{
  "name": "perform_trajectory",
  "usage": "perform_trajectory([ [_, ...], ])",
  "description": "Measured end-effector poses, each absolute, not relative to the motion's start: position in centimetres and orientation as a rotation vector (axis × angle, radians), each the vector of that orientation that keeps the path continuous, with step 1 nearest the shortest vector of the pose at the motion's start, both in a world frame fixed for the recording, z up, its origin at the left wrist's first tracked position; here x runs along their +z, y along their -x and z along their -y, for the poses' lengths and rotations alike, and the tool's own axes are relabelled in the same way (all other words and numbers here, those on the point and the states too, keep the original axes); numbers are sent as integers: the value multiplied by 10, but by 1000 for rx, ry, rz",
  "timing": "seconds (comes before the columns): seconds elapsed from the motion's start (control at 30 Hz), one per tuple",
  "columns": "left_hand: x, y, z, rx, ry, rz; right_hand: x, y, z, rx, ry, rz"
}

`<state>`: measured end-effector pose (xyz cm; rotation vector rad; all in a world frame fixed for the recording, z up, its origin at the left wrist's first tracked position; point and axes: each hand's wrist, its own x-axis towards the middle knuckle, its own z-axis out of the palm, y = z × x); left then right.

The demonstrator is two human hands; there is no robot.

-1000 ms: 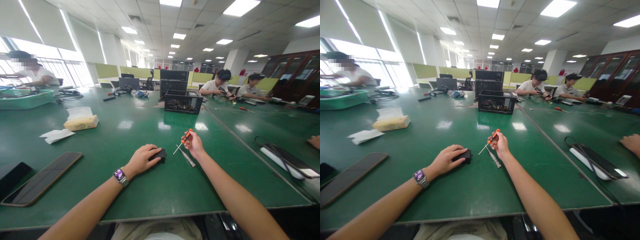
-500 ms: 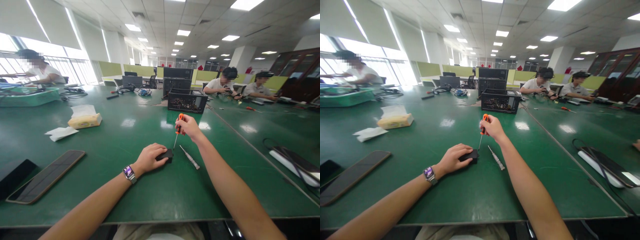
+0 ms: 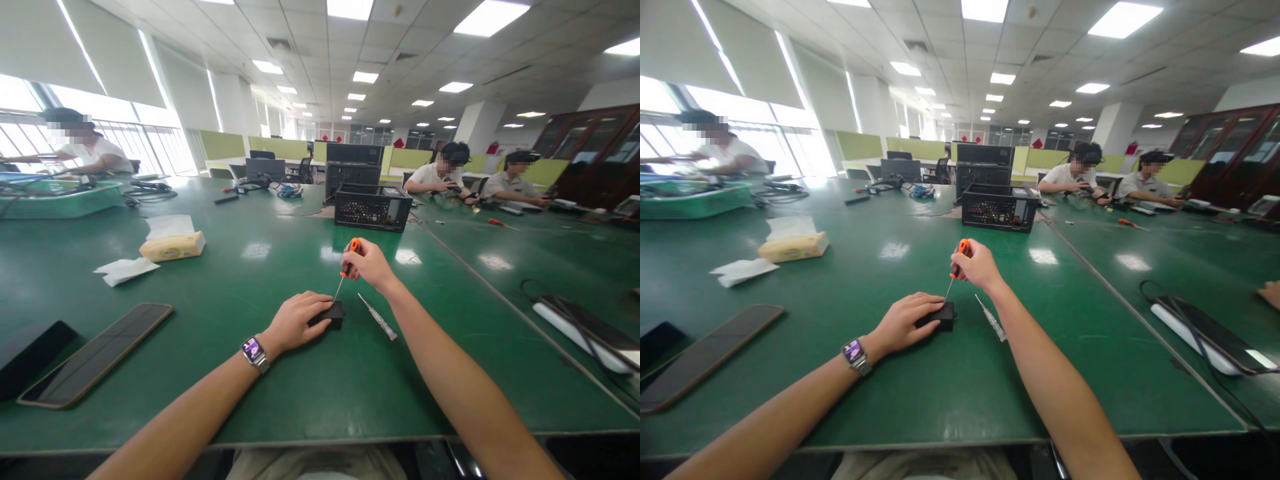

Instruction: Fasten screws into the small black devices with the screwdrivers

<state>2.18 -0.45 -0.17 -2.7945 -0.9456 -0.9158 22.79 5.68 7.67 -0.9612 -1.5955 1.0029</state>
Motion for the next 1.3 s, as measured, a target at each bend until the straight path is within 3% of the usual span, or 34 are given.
perform_trajectory([
  [0.4,-2,-21,4,-924,2806,935,82,-222,-56,938,968,1673],
  [0.73,-2,-21,5,-911,2812,946,103,-223,-29,142,1118,2013],
  [0.93,-1,-22,5,-914,2814,945,108,-221,-25,106,1088,2040],
  [1.13,-2,-21,4,-893,2828,959,105,-217,-20,310,969,2054],
  [1.3,0,-21,5,-905,2839,962,106,-215,-19,217,1019,2066],
])
